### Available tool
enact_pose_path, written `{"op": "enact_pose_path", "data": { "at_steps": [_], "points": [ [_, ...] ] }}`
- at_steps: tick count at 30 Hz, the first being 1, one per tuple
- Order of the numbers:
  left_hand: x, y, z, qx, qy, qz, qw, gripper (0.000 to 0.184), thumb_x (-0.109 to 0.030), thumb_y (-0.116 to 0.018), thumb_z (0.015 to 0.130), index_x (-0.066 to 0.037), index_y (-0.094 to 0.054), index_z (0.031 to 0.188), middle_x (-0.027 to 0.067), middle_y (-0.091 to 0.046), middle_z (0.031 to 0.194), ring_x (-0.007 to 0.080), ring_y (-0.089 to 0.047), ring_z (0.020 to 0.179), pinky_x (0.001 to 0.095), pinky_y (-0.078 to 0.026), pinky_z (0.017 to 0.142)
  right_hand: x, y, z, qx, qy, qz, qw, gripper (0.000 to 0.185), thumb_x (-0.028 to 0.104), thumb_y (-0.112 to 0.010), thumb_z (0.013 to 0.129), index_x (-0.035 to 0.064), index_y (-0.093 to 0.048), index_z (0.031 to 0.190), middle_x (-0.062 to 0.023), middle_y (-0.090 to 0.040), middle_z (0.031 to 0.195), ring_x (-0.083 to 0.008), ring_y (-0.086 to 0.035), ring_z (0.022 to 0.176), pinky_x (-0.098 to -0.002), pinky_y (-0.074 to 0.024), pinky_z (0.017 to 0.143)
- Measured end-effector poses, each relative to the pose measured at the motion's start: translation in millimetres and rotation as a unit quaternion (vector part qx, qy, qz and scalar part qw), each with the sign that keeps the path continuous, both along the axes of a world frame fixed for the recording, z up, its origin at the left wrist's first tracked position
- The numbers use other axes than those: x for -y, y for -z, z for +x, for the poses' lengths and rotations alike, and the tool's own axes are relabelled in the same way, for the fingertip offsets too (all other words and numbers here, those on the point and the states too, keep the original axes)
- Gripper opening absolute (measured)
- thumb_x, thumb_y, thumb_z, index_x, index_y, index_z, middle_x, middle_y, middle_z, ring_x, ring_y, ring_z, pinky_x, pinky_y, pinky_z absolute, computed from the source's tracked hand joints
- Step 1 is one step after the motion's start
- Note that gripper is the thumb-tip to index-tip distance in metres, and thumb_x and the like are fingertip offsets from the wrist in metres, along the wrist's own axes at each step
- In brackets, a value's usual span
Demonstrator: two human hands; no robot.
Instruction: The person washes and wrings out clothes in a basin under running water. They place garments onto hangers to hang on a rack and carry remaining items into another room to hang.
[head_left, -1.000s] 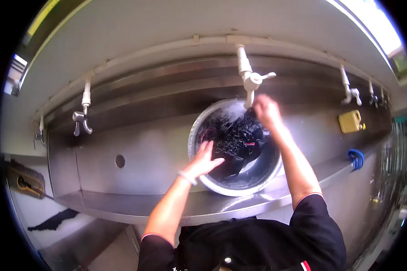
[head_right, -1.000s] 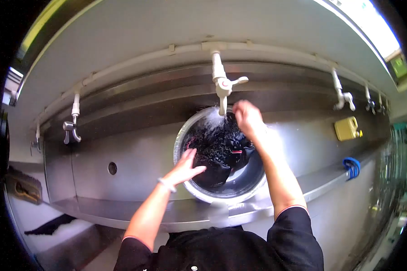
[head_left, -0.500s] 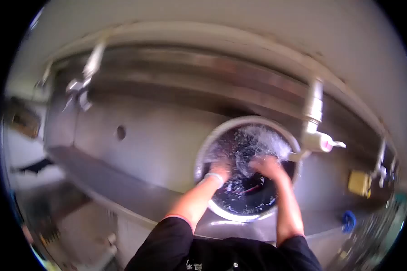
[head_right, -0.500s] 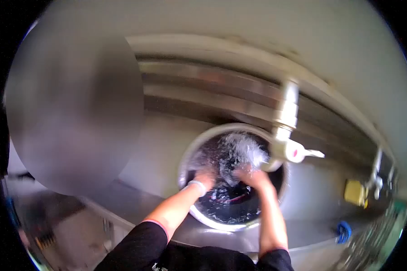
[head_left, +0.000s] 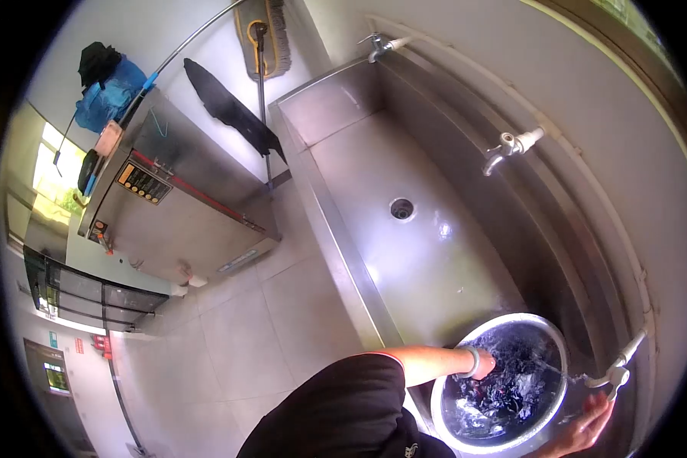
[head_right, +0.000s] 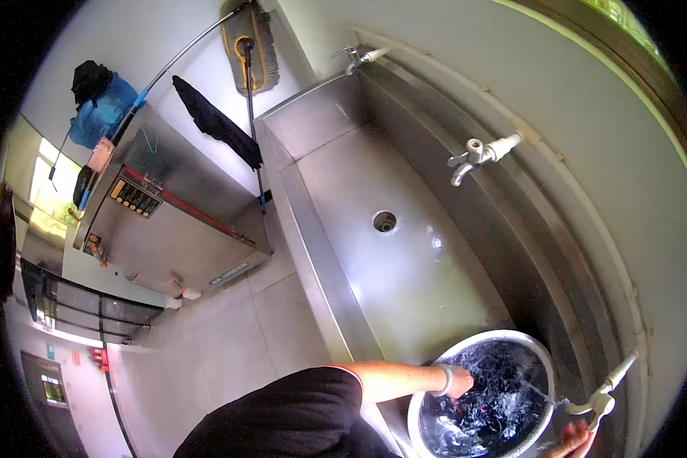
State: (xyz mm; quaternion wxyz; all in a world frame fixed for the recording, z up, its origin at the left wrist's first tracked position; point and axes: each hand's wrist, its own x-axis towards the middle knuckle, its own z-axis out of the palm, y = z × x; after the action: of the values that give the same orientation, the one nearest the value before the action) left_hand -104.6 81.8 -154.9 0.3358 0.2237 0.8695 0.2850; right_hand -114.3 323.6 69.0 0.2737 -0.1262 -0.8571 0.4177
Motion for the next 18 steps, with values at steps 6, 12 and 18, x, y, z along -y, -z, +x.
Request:
{"op": "enact_pose_path", "data": {
  "at_steps": [6, 12, 18],
  "points": [
    [-10, -91, -1, -0.102, -0.033, 0.141, 0.984, 0.017, -0.007, -0.058, 0.07, 0.0, -0.071, 0.079, 0.0204, -0.069, 0.08, 0.0383, -0.068, 0.08, 0.0481, -0.053, 0.075, 71, 80, 41, 0.029, -0.194, -0.013, 0.981, 0.048, 0.022, -0.051, 0.101, -0.0002, -0.04, 0.142, -0.021, -0.036, 0.148, -0.0347, -0.052, 0.123, -0.0442, -0.046, 0.101],
    [-7, -115, -23, -0.149, -0.218, 0.23, 0.937, 0.021, -0.01, -0.059, 0.074, -0.004, -0.064, 0.093, 0.0185, -0.065, 0.097, 0.0367, -0.062, 0.098, 0.0502, -0.049, 0.084, -17, 289, 112, 0.184, -0.321, 0.332, 0.868, 0.094, 0.045, -0.078, 0.073, 0.005, -0.034, 0.146, -0.0299, -0.019, 0.154, -0.0549, -0.025, 0.136, -0.063, -0.0273, 0.109],
    [-7, 52, 0, -0.057, -0.039, -0.023, 0.997, 0.077, -0.035, -0.078, 0.07, -0.014, -0.05, 0.139, 0.0238, -0.023, 0.155, 0.045, -0.027, 0.14, 0.0571, -0.031, 0.109, 38, 280, 68, 0.556, -0.25, 0.351, 0.71, 0.086, 0.044, -0.074, 0.073, 0.0097, -0.043, 0.144, -0.0265, -0.029, 0.152, -0.0527, -0.027, 0.137, -0.0576, -0.0269, 0.113]
  ]
}}
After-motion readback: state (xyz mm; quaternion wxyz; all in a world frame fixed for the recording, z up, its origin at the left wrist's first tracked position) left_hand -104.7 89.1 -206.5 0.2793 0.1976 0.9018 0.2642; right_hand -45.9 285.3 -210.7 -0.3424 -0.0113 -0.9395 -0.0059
